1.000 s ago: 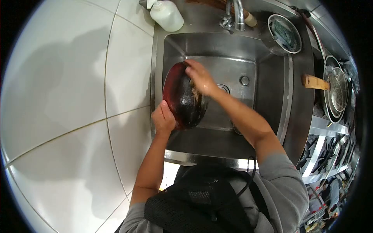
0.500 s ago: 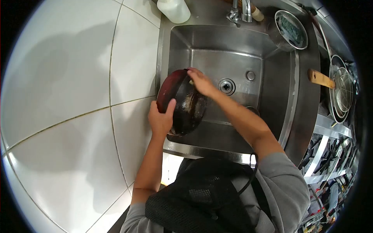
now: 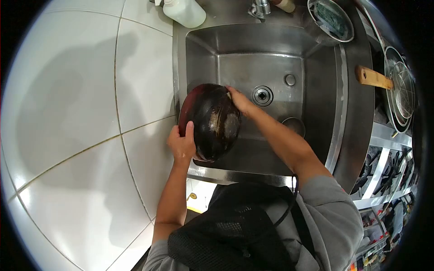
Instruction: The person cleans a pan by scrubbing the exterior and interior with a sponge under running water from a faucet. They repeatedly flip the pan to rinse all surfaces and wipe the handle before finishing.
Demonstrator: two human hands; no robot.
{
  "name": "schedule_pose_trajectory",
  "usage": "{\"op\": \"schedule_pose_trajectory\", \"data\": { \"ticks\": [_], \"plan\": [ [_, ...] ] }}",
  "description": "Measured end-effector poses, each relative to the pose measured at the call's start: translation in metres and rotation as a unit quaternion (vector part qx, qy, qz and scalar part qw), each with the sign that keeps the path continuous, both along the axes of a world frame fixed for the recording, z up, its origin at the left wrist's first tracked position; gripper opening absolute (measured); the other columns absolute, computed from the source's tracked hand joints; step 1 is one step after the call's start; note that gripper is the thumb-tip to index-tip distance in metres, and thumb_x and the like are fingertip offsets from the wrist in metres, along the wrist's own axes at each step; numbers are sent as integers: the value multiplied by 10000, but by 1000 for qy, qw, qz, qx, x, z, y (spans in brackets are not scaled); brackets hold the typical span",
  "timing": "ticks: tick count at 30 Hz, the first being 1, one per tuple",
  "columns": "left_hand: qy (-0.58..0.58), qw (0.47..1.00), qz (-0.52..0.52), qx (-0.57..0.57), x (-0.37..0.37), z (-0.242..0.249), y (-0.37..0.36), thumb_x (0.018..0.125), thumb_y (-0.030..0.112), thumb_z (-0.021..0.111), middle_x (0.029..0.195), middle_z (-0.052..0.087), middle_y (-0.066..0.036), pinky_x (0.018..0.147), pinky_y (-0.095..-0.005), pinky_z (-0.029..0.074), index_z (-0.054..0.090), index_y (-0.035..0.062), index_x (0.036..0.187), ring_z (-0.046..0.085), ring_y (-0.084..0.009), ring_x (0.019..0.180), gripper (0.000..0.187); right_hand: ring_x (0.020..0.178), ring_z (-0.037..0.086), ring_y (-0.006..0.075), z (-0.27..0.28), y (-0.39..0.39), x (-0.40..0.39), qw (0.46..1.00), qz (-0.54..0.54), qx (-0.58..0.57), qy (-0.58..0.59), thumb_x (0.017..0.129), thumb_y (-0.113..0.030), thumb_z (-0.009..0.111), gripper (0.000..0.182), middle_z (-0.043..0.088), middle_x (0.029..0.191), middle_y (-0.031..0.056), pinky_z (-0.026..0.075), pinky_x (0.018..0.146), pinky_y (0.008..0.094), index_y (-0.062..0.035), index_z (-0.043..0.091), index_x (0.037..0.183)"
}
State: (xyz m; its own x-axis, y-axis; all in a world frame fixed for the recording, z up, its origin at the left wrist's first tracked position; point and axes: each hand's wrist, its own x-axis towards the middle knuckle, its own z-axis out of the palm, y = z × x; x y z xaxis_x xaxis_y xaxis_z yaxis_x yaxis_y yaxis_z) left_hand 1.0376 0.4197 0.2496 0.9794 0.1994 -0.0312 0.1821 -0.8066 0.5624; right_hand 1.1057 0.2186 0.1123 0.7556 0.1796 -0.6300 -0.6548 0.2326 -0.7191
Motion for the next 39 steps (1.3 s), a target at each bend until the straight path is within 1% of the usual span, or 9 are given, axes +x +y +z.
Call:
{"op": "schedule_pose_trajectory", "data": {
  "ticks": [5, 11, 16, 24, 27, 29, 31, 33, 39],
  "plan": [
    [-55, 997, -49, -4, -28, -24, 5, 836, 331, 722, 723, 648, -175, 619, -411, 494, 609, 0, 823, 641, -334, 651, 350, 1327, 402, 378, 94, 20, -14, 774, 53, -357, -521, 904, -398, 577, 547, 482, 1397, 186, 275, 1118, 531, -72, 524, 1339],
    [-86, 992, -37, -79, -54, -75, 14, 847, 383, 707, 718, 652, -159, 578, -415, 496, 620, 14, 864, 633, -337, 605, 380, 1372, 340, 395, 49, 29, -18, 857, -36, -274, -435, 875, -388, 622, 587, 417, 1452, 165, 230, 1134, 565, -77, 501, 1357],
    [-40, 997, 64, 11, -35, -60, 4, 971, 361, 548, 905, 675, -223, 748, -428, 493, 641, -58, 1038, 642, -359, 785, 434, 1384, 306, 416, 53, 61, -20, 802, 38, -299, -516, 879, -402, 610, 633, 411, 1446, 182, 206, 1143, 567, -25, 473, 1369],
    [25, 993, 116, 22, -22, -53, -10, 984, 415, 505, 854, 656, -273, 751, -441, 480, 641, -85, 907, 626, -408, 799, 524, 1336, 409, 356, 16, 54, -16, 821, 14, -309, -480, 906, -383, 579, 563, 486, 1396, 159, 275, 1126, 511, -66, 494, 1364],
    [49, 989, 135, 45, -24, -52, -13, 991, 412, 492, 877, 662, -269, 778, -441, 478, 649, -80, 934, 625, -408, 823, 519, 1339, 418, 330, -42, 34, 29, 991, 48, 8, -126, 957, -359, 494, 524, 472, 1416, 192, 328, 1105, 393, -10, 498, 1348],
    [19, 994, 106, 16, -20, -54, -12, 1001, 406, 475, 905, 668, -260, 799, -440, 478, 650, -78, 975, 625, -409, 849, 515, 1333, 413, 354, -48, 27, 30, 993, 91, -40, -66, 949, -349, 492, 535, 479, 1397, 202, 322, 1105, 401, 11, 490, 1344],
    [31, 993, 107, 31, -14, -56, -11, 1005, 396, 470, 911, 670, -252, 797, -430, 479, 649, -74, 986, 624, -402, 847, 504, 1326, 414, 366, 20, 40, 7, 941, 28, -193, -276, 920, -322, 522, 517, 489, 1381, 200, 324, 1101, 431, 3, 516, 1323],
    [54, 991, 114, 47, -22, -57, -9, 1010, 387, 466, 917, 672, -244, 796, -420, 481, 648, -71, 998, 622, -395, 845, 493, 1320, 416, 370, 61, 64, -31, 772, 81, -341, -531, 888, -294, 561, 483, 484, 1390, 184, 320, 1101, 470, -20, 557, 1285],
    [26, 992, 123, -1, -19, -60, -13, 1009, 371, 474, 810, 640, -261, 711, -434, 470, 636, -88, 895, 593, -391, 736, 500, 1192, 537, 342, -9, 59, 19, 873, 5, -253, -417, 890, -371, 594, 489, 584, 1278, 170, 391, 1044, 438, -37, 602, 1246]
  ]
}}
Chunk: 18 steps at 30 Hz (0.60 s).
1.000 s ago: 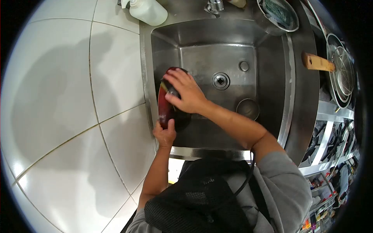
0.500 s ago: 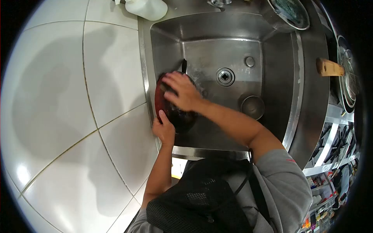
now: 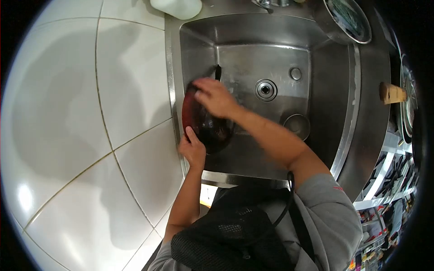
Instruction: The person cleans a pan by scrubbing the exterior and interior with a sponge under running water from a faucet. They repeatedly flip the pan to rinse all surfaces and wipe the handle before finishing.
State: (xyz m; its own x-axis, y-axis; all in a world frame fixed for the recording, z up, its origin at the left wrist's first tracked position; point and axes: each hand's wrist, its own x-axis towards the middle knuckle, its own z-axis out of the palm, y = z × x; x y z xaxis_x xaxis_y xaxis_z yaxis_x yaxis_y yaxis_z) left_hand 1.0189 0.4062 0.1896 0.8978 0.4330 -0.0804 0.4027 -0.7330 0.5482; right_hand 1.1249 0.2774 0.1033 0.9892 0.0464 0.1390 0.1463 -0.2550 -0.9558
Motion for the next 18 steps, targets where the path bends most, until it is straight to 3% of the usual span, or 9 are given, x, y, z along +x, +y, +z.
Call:
{"op": "schedule_pose_trajectory", "data": {
  "ticks": [1, 2, 4, 7, 11, 13, 15, 16, 18],
  "plan": [
    [5, 999, -5, 45, 0, 2, -2, 1008, 379, 473, 782, 621, -284, 703, -464, 458, 630, -96, 857, 582, -418, 718, 523, 1121, 582, 359, -22, -7, 16, 965, 32, 140, 218, 913, -372, 575, 481, 582, 1271, 200, 443, 991, 427, -27, 596, 1247],
    [5, 999, -1, 46, 0, 4, -3, 1008, 379, 473, 782, 621, -284, 703, -464, 458, 630, -96, 857, 582, -418, 718, 523, 1069, 611, 376, -76, -5, 25, 962, 74, 184, 186, 912, -382, 573, 505, 568, 1280, 228, 473, 955, 436, -32, 573, 1275],
    [30, 999, 10, 28, 4, 7, -2, 1010, 389, 464, 813, 630, -291, 721, -470, 458, 636, -93, 885, 587, -435, 748, 527, 1137, 577, 374, -38, -22, 34, 914, 76, 187, 352, 901, -394, 580, 558, 557, 1295, 224, 440, 1007, 421, -7, 540, 1301],
    [-12, 1000, -2, -2, 6, -4, 5, 1012, 401, 455, 824, 631, -287, 730, -464, 459, 633, -91, 897, 586, -435, 760, 536, 1350, 372, 388, 35, 0, -19, 995, 16, -99, 1, 858, -434, 606, 683, 444, 1417, 201, 272, 1132, 512, 27, 476, 1346],
    [-74, 996, -21, -37, 6, 3, -8, 1012, 409, 455, 828, 630, -282, 737, -459, 461, 631, -85, 894, 589, -427, 765, 537, 1348, 383, 383, 32, -9, -22, 986, 68, -118, -98, 867, -478, 585, 696, 447, 1417, 200, 287, 1127, 503, 4, 479, 1358],
    [23, 1000, 17, 7, 2, 3, -2, 1010, 403, 462, 811, 628, -275, 732, -452, 463, 627, -84, 883, 595, -416, 763, 529, 1299, 452, 364, -8, -11, 14, 964, 46, 82, 250, 911, -503, 534, 672, 507, 1360, 208, 343, 1103, 433, 16, 506, 1336],
    [17, 1000, 15, 13, 4, 5, -2, 1010, 402, 462, 809, 627, -276, 727, -449, 463, 627, -85, 881, 595, -413, 759, 530, 1220, 546, 305, -23, -47, 42, 812, 215, 265, 473, 961, -553, 441, 693, 578, 1282, 212, 406, 1041, 382, 19, 477, 1351],
    [14, 1000, 8, 17, 6, 6, -1, 1010, 402, 462, 807, 626, -277, 722, -445, 463, 627, -85, 880, 595, -411, 755, 531, 1220, 546, 305, -23, -38, 35, 812, 214, 267, 472, 961, -553, 441, 693, 578, 1282, 212, 406, 1041, 382, 19, 477, 1351],
    [5, 1000, 4, 3, 13, 5, 0, 1010, 404, 460, 800, 624, -280, 709, -447, 461, 625, -87, 871, 587, -417, 740, 536, 1261, 510, 320, -16, -9, 14, 960, -11, 74, 270, 947, -515, 491, 658, 552, 1311, 223, 380, 1069, 380, 5, 485, 1350]
  ]
}}
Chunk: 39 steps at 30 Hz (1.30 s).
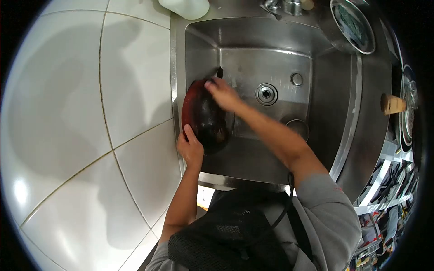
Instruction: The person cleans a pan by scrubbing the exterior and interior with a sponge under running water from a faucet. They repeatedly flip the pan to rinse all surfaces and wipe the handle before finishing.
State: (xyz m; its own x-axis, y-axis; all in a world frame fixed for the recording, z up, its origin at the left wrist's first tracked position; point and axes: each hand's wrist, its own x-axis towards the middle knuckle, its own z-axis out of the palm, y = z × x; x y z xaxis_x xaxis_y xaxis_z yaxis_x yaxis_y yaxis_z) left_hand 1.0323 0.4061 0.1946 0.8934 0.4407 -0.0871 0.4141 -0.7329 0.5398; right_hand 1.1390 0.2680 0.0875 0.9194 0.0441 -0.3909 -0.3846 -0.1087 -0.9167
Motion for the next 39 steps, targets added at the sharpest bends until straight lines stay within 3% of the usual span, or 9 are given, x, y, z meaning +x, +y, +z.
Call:
{"op": "schedule_pose_trajectory", "data": {
  "ticks": [2, 6, 10, 18, 23, 30, 33, 35, 39],
  "plan": [
    [2, 1000, -3, -14, -4, -5, 2, 1010, 405, 458, 794, 621, -283, 696, -449, 458, 622, -89, 861, 579, -423, 725, 542, 1311, 457, 337, 78, 2, -39, 901, 62, -227, -366, 922, -472, 548, 647, 518, 1350, 226, 347, 1099, 385, -5, 479, 1365],
    [-24, 999, -18, -12, -3, -12, 0, 1020, 418, 432, 777, 617, -278, 690, -456, 453, 623, -97, 865, 565, -401, 695, 571, 1338, 421, 343, 59, 4, -33, 895, 125, -201, -378, 908, -430, 578, 627, 489, 1380, 229, 338, 1104, 397, -21, 486, 1374],
    [8, 1000, 3, -14, -3, 2, -7, 1018, 393, 445, 761, 613, -281, 670, -474, 445, 616, -89, 837, 551, -428, 669, 542, 1294, 463, 343, -27, -28, 29, 930, 112, 271, 222, 943, -411, 519, 563, 538, 1325, 213, 348, 1097, 391, -52, 485, 1375],
    [-45, 999, -17, -20, -6, -12, -6, 1021, 406, 431, 762, 619, -278, 681, -465, 450, 631, -85, 851, 561, -423, 671, 557, 1376, 344, 390, 47, -5, -35, 906, 108, -189, -362, 908, -410, 580, 651, 438, 1417, 224, 286, 1136, 438, 17, 439, 1378],
    [-22, 999, 3, -28, -12, -3, -4, 1024, 392, 422, 779, 623, -278, 679, -477, 444, 633, -85, 861, 551, -443, 689, 546, 1343, 411, 343, -49, -22, -1, 882, 29, 375, 283, 966, -475, 445, 631, 470, 1414, 221, 306, 1126, 412, 0, 470, 1381],
    [6, 1000, -13, -5, -8, -11, -7, 1018, 403, 440, 737, 604, -266, 655, -455, 441, 603, -78, 828, 551, -381, 652, 542, 1348, 374, 416, 54, -2, -43, 924, 59, -154, -344, 904, -348, 597, 606, 457, 1416, 212, 283, 1138, 440, 9, 444, 1368],
    [-24, 1000, -6, -17, -4, -5, -9, 1010, 413, 457, 722, 599, -255, 642, -447, 437, 600, -70, 818, 535, -368, 634, 540, 1337, 429, 315, -3, -15, -21, 995, -68, 78, -13, 983, -437, 437, 590, 502, 1395, 172, 305, 1124, 390, 18, 480, 1357],
    [-34, 999, -3, -30, -8, 1, -3, 1007, 417, 465, 717, 597, -248, 632, -445, 434, 600, -67, 816, 519, -366, 622, 537, 1358, 401, 293, -60, -35, -33, 860, 4, 401, 316, 1004, -539, 301, 668, 435, 1482, 124, 294, 1127, 400, -40, 441, 1425],
    [0, 997, -54, -54, -19, 24, 7, 1013, 397, 460, 666, 566, -166, 604, -407, 419, 596, -61, 799, 490, -259, 599, 523, 1333, 414, 327, -102, -12, -89, 812, -53, 447, 372, 988, -604, 285, 718, 464, 1455, 147, 256, 1145, 477, -63, 445, 1432]
  ]
}}
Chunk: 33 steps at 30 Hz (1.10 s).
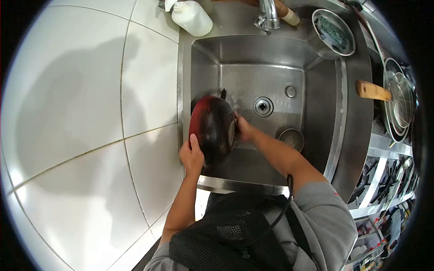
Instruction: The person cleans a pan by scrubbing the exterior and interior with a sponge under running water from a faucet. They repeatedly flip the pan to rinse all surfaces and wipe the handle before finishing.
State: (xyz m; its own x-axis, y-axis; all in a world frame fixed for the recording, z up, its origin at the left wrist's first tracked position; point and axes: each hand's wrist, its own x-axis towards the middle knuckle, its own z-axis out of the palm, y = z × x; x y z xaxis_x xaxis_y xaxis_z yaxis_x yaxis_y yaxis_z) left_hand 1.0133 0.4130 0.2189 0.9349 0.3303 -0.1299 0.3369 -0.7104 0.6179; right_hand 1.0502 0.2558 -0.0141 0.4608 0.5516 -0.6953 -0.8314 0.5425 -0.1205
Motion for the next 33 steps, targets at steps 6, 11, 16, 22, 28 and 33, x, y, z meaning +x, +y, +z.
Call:
{"op": "schedule_pose_trajectory", "data": {
  "ticks": [6, 11, 16, 22, 28, 33],
  "plan": [
    [-60, 996, -8, -71, -66, 15, 18, 1038, 322, 420, 649, 500, -32, 565, -340, 369, 568, -38, 766, 436, -113, 640, 475, 1247, 507, 293, 119, -47, 15, 998, -30, -11, -57, 949, -599, 430, 699, 539, 1379, 135, 349, 1097, 410, -48, 512, 1371],
    [-107, 953, -108, -263, -63, 26, 29, 936, 314, 636, 835, 632, 7, 675, -278, 460, 644, -29, 1002, 561, -116, 735, 349, 1111, 596, 255, 198, -92, 58, 962, -55, -121, -237, 916, -558, 547, 651, 621, 1250, 123, 431, 1004, 324, -29, 577, 1294],
    [-20, 921, -164, -352, -30, 69, 31, 844, 242, 754, 870, 666, -10, 716, -277, 482, 682, -32, 984, 581, -100, 779, 316, 1058, 616, 272, 280, -105, 76, 772, 76, -414, -477, 848, -630, 572, 820, 628, 1174, 229, 451, 937, 342, 80, 547, 1258],
    [-77, 917, -15, -392, -21, 96, 27, 885, 209, 718, 758, 641, 9, 607, -230, 429, 710, -54, 878, 524, -63, 662, 264, 1082, 583, 292, 322, -59, 69, 657, 146, -481, -562, 864, -600, 564, 713, 614, 1124, 213, 428, 938, 370, 23, 558, 1213],
    [-219, 923, 3, -317, -56, 110, 54, 880, 160, 715, 764, 642, 11, 614, -236, 432, 710, -58, 919, 519, -65, 674, 222, 1111, 558, 372, 359, -7, 65, 571, 130, -461, -667, 873, -582, 559, 682, 594, 1168, 232, 412, 963, 416, -3, 542, 1234],
    [-286, 914, 29, -285, -68, 89, 60, 890, 143, 697, 803, 651, 4, 653, -237, 443, 702, -54, 924, 537, -71, 710, 200, 1097, 540, 391, 368, 28, 80, 477, 92, -420, -766, 885, -522, 581, 616, 582, 1141, 233, 413, 956, 431, 14, 561, 1189]
  ]
}}
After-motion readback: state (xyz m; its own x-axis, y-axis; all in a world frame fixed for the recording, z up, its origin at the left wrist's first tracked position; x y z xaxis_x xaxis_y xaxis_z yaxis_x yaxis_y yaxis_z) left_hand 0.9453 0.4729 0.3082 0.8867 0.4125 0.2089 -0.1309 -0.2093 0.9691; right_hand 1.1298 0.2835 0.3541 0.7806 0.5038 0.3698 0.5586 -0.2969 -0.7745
